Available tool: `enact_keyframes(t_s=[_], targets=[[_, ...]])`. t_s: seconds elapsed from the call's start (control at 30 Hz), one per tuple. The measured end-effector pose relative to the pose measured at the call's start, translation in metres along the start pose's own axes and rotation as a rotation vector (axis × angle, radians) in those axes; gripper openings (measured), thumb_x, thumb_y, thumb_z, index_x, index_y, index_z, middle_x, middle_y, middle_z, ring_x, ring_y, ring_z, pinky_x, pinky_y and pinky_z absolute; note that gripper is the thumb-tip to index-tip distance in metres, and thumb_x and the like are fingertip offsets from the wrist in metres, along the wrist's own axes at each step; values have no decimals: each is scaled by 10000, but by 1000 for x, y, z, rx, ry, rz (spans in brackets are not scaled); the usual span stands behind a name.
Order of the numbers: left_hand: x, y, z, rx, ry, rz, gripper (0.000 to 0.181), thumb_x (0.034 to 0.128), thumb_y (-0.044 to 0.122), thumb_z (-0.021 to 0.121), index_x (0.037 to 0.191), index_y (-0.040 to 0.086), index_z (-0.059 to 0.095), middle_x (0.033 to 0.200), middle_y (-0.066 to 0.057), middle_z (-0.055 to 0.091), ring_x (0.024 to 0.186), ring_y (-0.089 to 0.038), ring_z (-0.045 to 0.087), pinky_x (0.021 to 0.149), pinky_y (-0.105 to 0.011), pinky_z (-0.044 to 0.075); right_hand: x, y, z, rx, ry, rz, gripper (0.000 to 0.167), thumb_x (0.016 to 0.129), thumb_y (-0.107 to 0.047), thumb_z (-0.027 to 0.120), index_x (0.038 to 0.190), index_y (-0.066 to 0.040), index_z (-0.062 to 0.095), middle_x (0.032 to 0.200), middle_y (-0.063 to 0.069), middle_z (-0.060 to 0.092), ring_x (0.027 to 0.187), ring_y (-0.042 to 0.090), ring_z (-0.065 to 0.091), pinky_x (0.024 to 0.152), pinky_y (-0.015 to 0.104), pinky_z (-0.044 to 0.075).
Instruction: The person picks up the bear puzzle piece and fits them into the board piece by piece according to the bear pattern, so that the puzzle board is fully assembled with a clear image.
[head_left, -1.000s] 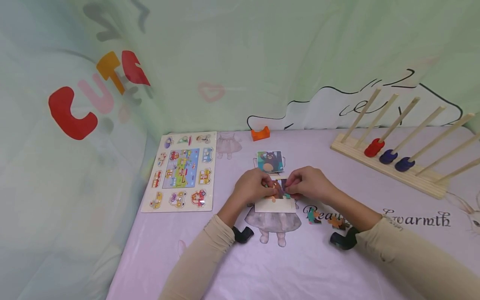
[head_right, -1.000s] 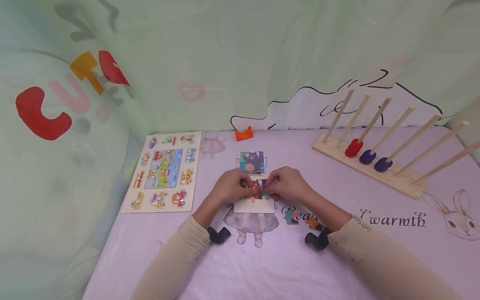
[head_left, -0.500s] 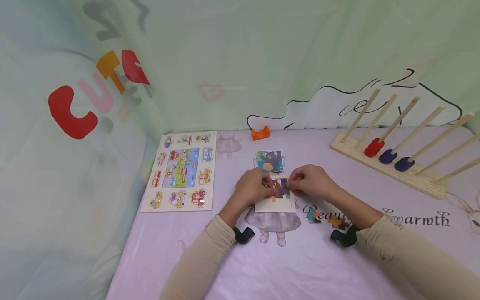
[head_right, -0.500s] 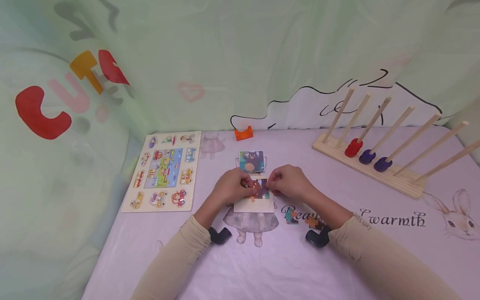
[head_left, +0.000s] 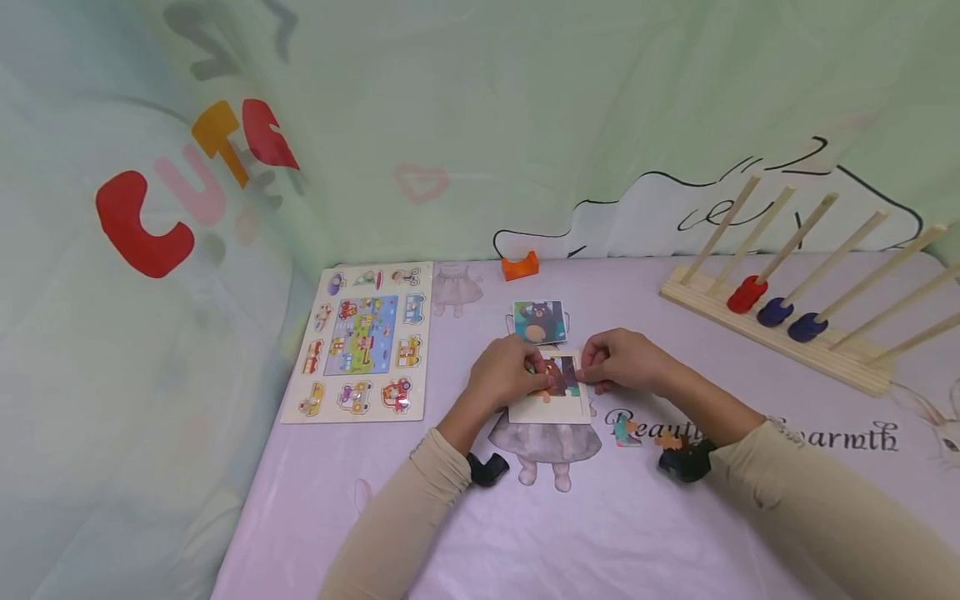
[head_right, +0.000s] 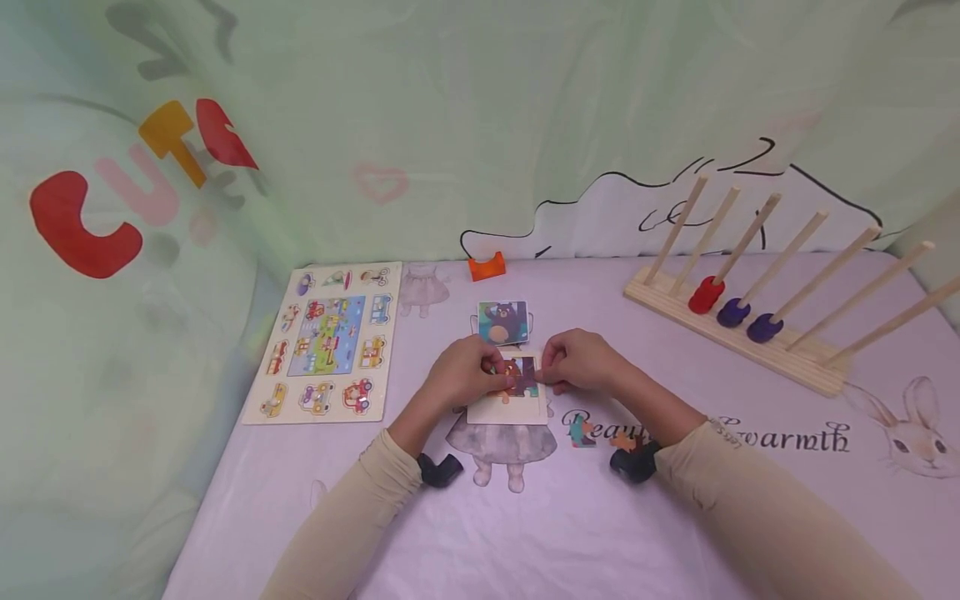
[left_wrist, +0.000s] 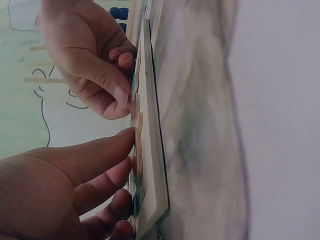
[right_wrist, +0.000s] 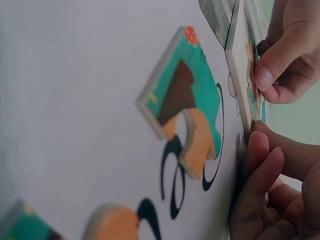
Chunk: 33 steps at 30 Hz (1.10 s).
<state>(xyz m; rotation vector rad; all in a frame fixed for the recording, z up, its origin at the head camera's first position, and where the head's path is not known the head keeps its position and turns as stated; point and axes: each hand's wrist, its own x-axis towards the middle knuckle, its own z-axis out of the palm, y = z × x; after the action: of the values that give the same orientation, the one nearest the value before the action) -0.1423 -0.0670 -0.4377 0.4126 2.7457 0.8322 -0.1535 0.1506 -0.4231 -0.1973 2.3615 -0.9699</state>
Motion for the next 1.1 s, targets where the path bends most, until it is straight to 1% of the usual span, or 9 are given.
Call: enact_keyframes(t_s=[0.17,0.5,0.8,0.97,1.1], targets=[[-1,1,-2,-4,6,3,172,830,284,819,732,200,707,782,53,605,713,-114,538,555,-228,387,0,-1,1,-8,2,-9,218,918,-234,768,953,-61,641,738,23,593,677,152,594,695,296,464],[-1,2,-3,18,1,10,189,828,302,817,728,198,696,778,58,607,727,-108,539,571,-222,388,1,1,1,-27,2,-16,228,913,-239,774,959,-61,638,757,32,585,697,166,596,698,303,459],[0,0,-1,14,8,21,202,820,298,821,708,202,683,742,63,593,702,-105,538,559,-223,385,1,1,1,-35,7,-5,212,909,-220,774,950,-64,636,748,33,591,688,167,596,693,301,457],[1,0,0,11,2,16,196,817,294,817,707,203,683,720,66,592,690,-100,536,549,-222,386,1,0,2,-51,7,-4,215,908,-230,774,939,-68,636,750,35,595,697,166,582,698,300,453],[1,2,0,12,-1,-1,215,811,307,821,696,199,675,720,59,597,675,-106,538,519,-229,389,0,-2,0,-68,-7,-11,244,878,-235,800,932,-69,629,749,30,589,705,170,563,687,302,442]])
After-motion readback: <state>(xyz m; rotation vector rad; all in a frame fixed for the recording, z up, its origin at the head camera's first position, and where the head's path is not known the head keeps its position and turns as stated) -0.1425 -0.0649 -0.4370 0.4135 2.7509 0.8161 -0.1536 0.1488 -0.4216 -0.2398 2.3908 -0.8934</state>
